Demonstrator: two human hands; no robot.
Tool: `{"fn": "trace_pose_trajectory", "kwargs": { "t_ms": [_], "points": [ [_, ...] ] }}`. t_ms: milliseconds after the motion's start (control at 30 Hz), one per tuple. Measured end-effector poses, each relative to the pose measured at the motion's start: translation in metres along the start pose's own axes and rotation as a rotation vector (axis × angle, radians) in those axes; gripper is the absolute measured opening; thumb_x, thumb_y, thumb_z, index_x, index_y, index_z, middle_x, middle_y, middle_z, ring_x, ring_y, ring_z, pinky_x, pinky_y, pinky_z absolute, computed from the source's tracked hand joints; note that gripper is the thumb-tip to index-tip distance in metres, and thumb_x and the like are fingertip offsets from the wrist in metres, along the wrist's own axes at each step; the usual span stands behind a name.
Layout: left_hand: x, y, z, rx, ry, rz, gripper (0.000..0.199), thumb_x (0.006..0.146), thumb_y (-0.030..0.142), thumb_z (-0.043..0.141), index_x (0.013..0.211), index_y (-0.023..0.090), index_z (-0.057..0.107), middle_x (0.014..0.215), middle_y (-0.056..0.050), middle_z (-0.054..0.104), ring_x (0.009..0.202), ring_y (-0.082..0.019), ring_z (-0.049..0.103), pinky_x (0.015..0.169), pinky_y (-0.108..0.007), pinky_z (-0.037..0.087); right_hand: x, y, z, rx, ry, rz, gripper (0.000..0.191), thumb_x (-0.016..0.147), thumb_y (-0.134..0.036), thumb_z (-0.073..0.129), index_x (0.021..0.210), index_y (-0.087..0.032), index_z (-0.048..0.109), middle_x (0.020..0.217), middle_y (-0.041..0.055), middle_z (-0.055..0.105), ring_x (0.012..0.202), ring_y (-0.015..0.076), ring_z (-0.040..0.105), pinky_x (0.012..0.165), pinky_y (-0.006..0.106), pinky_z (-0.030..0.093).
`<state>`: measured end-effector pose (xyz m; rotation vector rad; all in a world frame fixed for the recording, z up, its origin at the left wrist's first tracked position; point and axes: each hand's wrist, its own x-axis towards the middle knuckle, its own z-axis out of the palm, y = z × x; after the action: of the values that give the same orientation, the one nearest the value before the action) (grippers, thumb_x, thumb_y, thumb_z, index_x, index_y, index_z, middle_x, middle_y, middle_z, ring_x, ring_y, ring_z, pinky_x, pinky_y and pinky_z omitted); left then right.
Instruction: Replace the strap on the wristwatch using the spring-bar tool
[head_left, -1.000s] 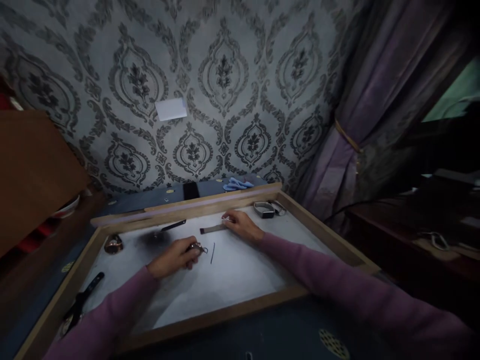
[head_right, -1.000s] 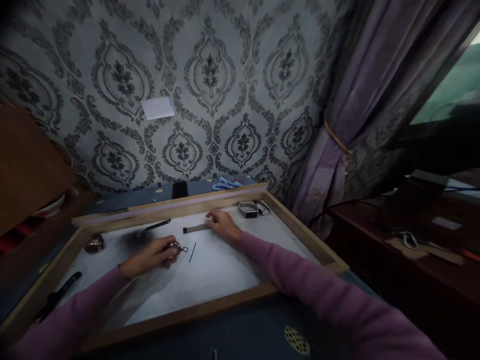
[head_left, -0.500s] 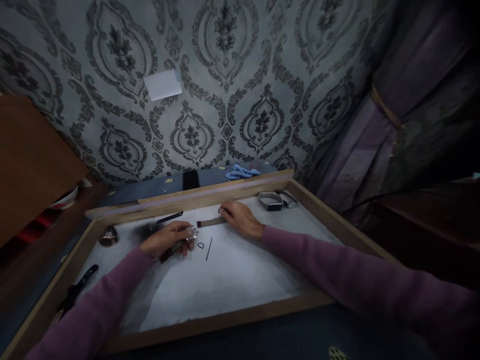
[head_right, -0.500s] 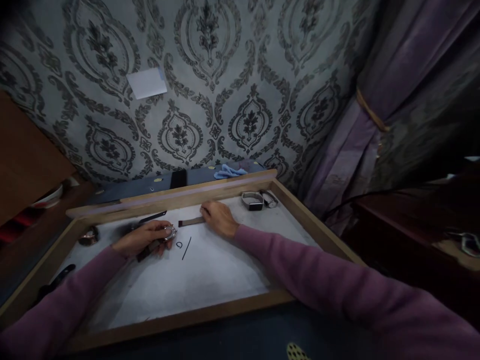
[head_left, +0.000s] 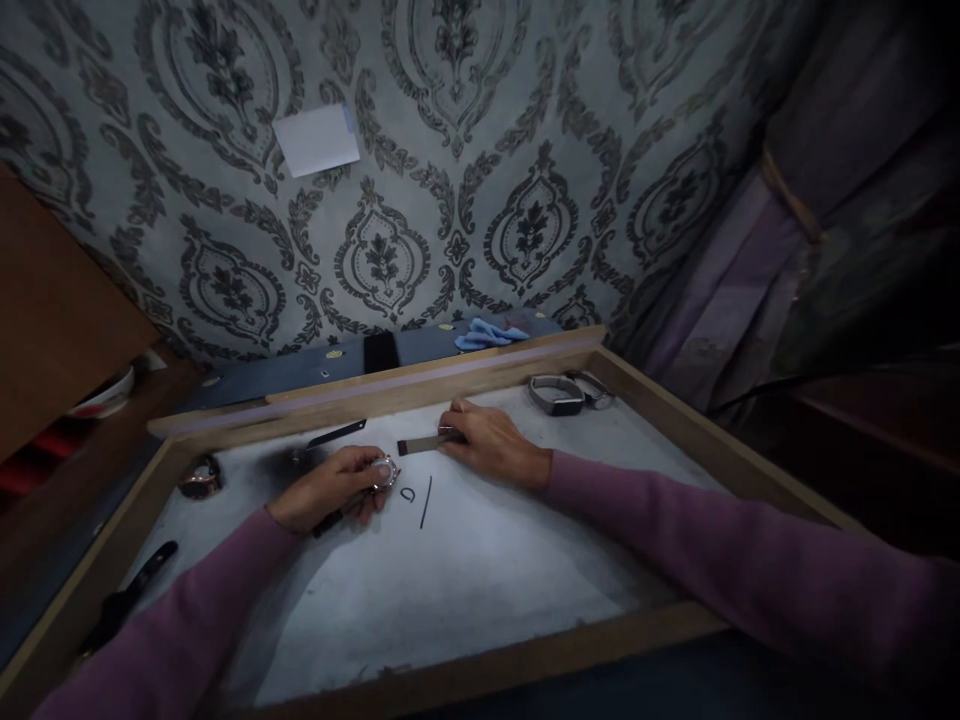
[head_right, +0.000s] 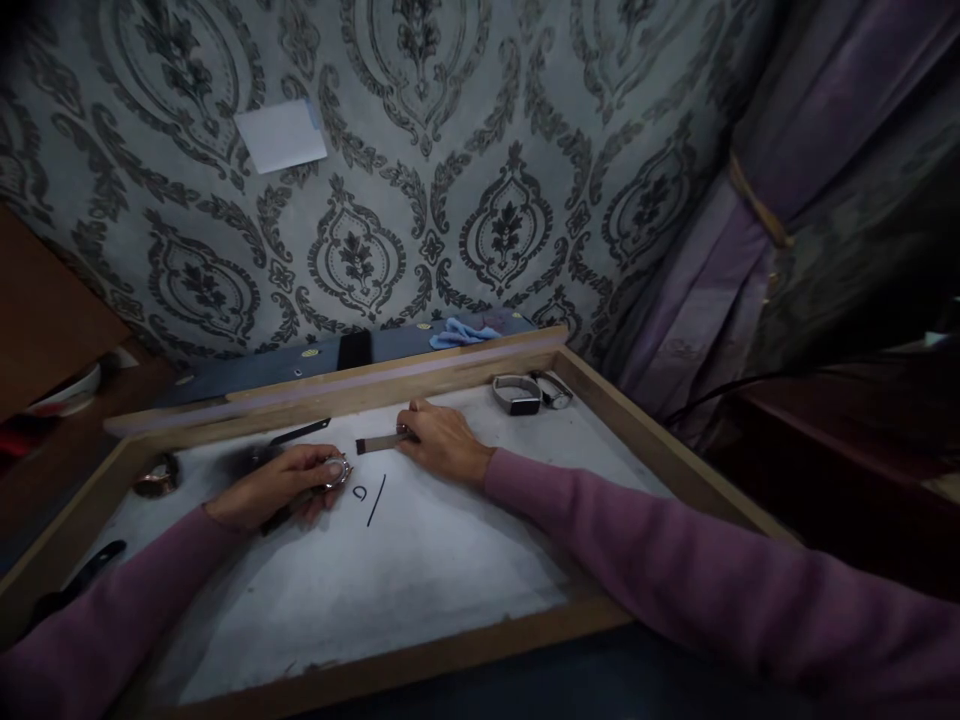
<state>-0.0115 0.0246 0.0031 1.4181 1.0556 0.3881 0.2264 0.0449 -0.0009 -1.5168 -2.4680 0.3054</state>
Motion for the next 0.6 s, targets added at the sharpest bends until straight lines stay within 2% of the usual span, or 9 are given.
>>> {"fn": "trace_pose_trajectory", "kwargs": {
  "t_ms": [167, 267, 433, 600],
  "points": [
    [0.0, -0.001, 0.001, 0.005, 0.002, 0.012, 0.036, 0.08, 0.05, 0.061, 0.075, 0.017, 0.05, 0.06, 0.003, 0.058, 0.041, -0.006, 0.047, 0.039, -0.019, 0.032, 0.001, -0.001, 0.0, 0.018, -0.02, -0.02, 0.011, 0.087, -0.023, 0.057, 0.089, -0.018, 0.067, 0.094, 0.0062, 0.066, 0.08, 0.0175, 0.058, 0.063, 0.025, 0.031],
    [0.0, -0.002, 0.0, 0.015, -0.005, 0.031, 0.036, 0.08, 0.05, 0.06, 0.074, 0.016, 0.05, 0.06, 0.002, 0.058, 0.042, -0.006, 0.048, 0.039, -0.019, 0.032, 0.002, -0.002, -0.005, 0.038, -0.043, -0.013, 0.012, 0.086, -0.023, 0.057, 0.085, -0.019, 0.068, 0.081, 0.0038, 0.067, 0.073, 0.016, 0.057, 0.059, 0.025, 0.029],
    [0.0, -0.001, 0.001, 0.017, -0.007, 0.036, 0.037, 0.079, 0.051, 0.061, 0.073, 0.016, 0.049, 0.059, 0.003, 0.058, 0.041, -0.006, 0.048, 0.038, -0.018, 0.033, 0.001, 0.0, -0.013, 0.262, -0.09, -0.04, 0.014, 0.082, -0.023, 0.057, 0.074, -0.015, 0.066, 0.062, -0.0012, 0.056, 0.059, 0.0113, 0.048, 0.055, 0.022, 0.027],
    [-0.002, 0.001, 0.002, 0.049, -0.005, 0.043, 0.035, 0.079, 0.049, 0.06, 0.075, 0.016, 0.05, 0.06, 0.002, 0.059, 0.042, -0.006, 0.049, 0.039, -0.018, 0.033, -0.004, 0.005, -0.012, 0.388, -0.245, -0.129, 0.02, 0.079, -0.024, 0.054, 0.067, -0.012, 0.064, 0.056, -0.0042, 0.046, 0.053, 0.0085, 0.04, 0.051, 0.02, 0.026]
  ]
}}
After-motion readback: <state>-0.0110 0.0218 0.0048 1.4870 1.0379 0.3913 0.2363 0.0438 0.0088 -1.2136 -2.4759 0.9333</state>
